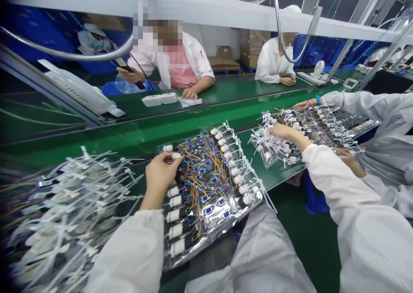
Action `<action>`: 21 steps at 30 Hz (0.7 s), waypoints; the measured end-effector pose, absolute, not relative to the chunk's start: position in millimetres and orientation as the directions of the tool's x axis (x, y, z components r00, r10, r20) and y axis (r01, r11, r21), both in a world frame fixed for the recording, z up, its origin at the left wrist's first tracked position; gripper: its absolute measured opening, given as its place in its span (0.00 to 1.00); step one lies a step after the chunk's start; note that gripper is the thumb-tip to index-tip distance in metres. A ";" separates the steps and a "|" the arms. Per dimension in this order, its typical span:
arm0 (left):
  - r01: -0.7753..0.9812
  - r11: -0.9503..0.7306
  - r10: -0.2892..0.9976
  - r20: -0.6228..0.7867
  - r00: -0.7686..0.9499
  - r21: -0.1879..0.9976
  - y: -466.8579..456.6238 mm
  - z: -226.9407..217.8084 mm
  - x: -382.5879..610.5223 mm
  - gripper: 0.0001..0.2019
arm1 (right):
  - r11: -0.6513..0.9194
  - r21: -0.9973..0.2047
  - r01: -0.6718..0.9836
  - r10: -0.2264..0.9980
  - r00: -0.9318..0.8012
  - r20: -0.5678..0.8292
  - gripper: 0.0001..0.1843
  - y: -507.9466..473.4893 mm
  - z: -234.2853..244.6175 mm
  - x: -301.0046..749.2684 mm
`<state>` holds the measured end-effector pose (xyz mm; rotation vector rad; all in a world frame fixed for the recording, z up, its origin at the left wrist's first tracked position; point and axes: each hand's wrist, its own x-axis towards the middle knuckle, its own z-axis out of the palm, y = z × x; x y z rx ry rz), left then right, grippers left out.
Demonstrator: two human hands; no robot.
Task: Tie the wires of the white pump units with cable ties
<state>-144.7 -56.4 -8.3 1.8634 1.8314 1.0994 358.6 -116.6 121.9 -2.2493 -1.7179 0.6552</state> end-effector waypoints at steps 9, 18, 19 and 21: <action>0.720 -0.127 0.953 0.285 -0.101 0.682 -53.6 -12.6 -147.7 0.24 | -0.248 -0.508 0.825 0.944 0.087 -0.319 0.23 -112.9 93.2 330.4; 0.720 -0.119 0.957 0.272 -0.101 0.684 -56.9 -8.0 -148.2 0.24 | -0.230 -0.718 0.658 0.947 -0.020 -0.321 0.13 -117.1 123.3 314.1; 0.720 -0.121 0.957 0.272 -0.098 0.684 -57.1 -7.9 -148.4 0.25 | -0.230 -0.737 0.635 0.951 -0.014 -0.309 0.13 -116.3 131.6 319.8; 0.716 -0.116 0.959 0.266 -0.100 0.689 -57.1 -7.8 -148.4 0.25 | -0.232 -0.759 0.608 0.960 0.018 -0.279 0.15 -116.2 147.8 335.3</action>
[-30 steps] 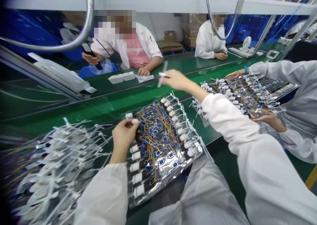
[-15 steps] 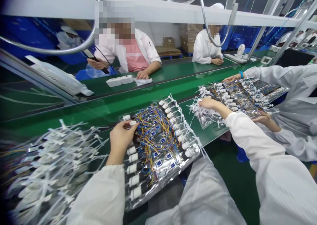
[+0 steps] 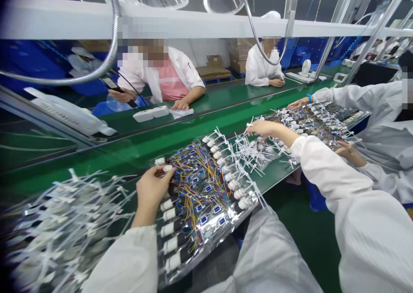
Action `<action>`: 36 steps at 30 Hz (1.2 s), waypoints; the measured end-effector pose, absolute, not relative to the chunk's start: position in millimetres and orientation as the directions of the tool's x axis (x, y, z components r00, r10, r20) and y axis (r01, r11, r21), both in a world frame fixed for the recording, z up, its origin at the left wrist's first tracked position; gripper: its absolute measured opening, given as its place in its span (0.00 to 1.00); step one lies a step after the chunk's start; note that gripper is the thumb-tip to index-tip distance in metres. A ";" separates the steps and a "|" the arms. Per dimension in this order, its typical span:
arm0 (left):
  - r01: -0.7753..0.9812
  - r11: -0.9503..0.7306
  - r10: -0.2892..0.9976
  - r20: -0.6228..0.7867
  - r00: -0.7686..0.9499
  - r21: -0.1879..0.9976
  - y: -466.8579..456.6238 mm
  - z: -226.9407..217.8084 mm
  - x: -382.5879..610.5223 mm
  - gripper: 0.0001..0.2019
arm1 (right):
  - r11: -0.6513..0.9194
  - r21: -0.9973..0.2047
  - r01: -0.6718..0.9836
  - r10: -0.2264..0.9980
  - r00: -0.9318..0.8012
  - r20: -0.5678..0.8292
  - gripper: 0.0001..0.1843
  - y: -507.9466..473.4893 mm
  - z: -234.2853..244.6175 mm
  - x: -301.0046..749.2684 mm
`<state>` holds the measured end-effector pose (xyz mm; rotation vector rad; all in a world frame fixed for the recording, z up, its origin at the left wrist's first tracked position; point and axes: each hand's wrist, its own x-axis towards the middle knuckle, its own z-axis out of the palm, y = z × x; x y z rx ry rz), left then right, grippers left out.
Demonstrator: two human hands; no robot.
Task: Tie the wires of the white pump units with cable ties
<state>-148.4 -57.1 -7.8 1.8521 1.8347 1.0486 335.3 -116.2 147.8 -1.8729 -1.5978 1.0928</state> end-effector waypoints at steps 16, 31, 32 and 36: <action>0.707 -0.119 0.954 0.277 -0.113 0.697 -57.8 -9.8 -147.9 0.23 | -0.031 -0.666 0.746 0.997 -0.022 -0.071 0.15 -168.0 113.3 335.4; 0.719 -0.142 0.956 0.284 -0.080 0.680 -56.6 -10.7 -148.1 0.22 | 0.139 -0.537 0.832 0.989 -0.091 0.115 0.07 -148.0 24.5 314.8; 0.720 -0.140 0.955 0.284 -0.082 0.680 -56.7 -10.5 -147.5 0.22 | 0.114 -0.547 0.830 0.992 -0.064 0.111 0.08 -144.0 29.1 318.3; 0.717 -0.161 0.952 0.297 -0.067 0.678 -58.8 -8.0 -143.9 0.19 | 0.033 -0.586 0.809 0.993 0.042 0.115 0.11 -135.9 56.4 327.8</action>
